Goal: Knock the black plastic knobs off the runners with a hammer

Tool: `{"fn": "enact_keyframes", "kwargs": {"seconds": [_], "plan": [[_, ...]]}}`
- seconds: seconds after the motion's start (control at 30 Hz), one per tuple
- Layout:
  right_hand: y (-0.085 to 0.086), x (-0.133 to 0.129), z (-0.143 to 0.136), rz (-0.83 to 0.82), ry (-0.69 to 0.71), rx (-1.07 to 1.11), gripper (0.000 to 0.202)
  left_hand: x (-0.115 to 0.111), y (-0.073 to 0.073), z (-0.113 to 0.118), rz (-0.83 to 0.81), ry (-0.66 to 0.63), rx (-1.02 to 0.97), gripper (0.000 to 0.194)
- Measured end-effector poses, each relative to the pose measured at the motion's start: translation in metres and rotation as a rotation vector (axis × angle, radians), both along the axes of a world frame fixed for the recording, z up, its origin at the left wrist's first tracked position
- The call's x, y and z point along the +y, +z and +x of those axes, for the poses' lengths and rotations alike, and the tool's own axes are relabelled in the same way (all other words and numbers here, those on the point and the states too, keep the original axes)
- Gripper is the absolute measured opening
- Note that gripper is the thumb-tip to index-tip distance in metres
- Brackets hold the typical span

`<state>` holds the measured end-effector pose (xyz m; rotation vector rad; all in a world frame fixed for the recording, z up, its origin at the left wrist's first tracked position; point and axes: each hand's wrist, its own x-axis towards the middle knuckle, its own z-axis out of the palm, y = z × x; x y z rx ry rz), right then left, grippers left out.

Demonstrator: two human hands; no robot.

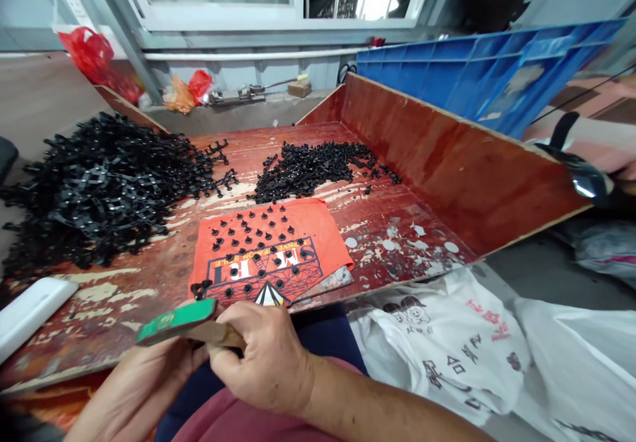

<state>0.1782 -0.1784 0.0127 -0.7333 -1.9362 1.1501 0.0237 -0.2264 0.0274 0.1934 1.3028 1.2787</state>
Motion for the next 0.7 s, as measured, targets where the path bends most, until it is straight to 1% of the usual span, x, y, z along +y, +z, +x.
{"fn": "enact_keyframes", "kwargs": {"seconds": [0.07, 0.13, 0.2, 0.23, 0.27, 0.33, 0.37, 0.43, 0.53, 0.63, 0.7], "plan": [[-0.003, -0.001, 0.002, 0.017, 0.013, 0.002, 0.010, -0.001, 0.003, -0.004, -0.008, 0.023, -0.036, 0.030], [-0.006, -0.001, 0.003, 0.003, 0.010, 0.014, 0.012, -0.005, 0.002, -0.006, 0.029, 0.074, -0.056, 0.031], [-0.008, -0.002, 0.002, -0.046, -0.024, 0.042, 0.012, -0.010, -0.001, -0.003, 0.046, 0.146, -0.076, 0.035], [-0.008, -0.002, 0.002, -0.074, -0.054, 0.059, 0.011, -0.014, -0.003, 0.000, 0.020, 0.166, -0.096, 0.035], [-0.009, -0.003, 0.001, -0.099, -0.094, 0.076, 0.010, -0.017, -0.006, 0.003, -0.023, 0.167, -0.126, 0.033], [-0.010, -0.004, -0.001, -0.134, -0.175, 0.110, 0.008, -0.021, -0.010, 0.012, -0.092, 0.114, -0.205, 0.032], [-0.010, -0.005, -0.003, -0.142, -0.192, 0.124, 0.008, -0.022, -0.011, 0.016, -0.096, 0.087, -0.236, 0.034], [-0.011, -0.007, -0.005, -0.155, -0.140, 0.144, 0.013, -0.021, -0.009, 0.022, -0.030, 0.097, -0.241, 0.037], [-0.011, -0.011, -0.008, -0.162, 0.027, 0.173, 0.019, -0.014, 0.003, 0.023, 0.069, 0.162, -0.150, 0.035], [-0.009, -0.011, -0.005, -0.175, 0.131, 0.200, 0.021, -0.010, 0.015, 0.014, 0.061, 0.186, -0.043, 0.030], [-0.007, -0.009, 0.001, -0.185, 0.167, 0.209, 0.025, -0.010, 0.017, 0.002, 0.053, 0.162, 0.043, 0.033]]}}
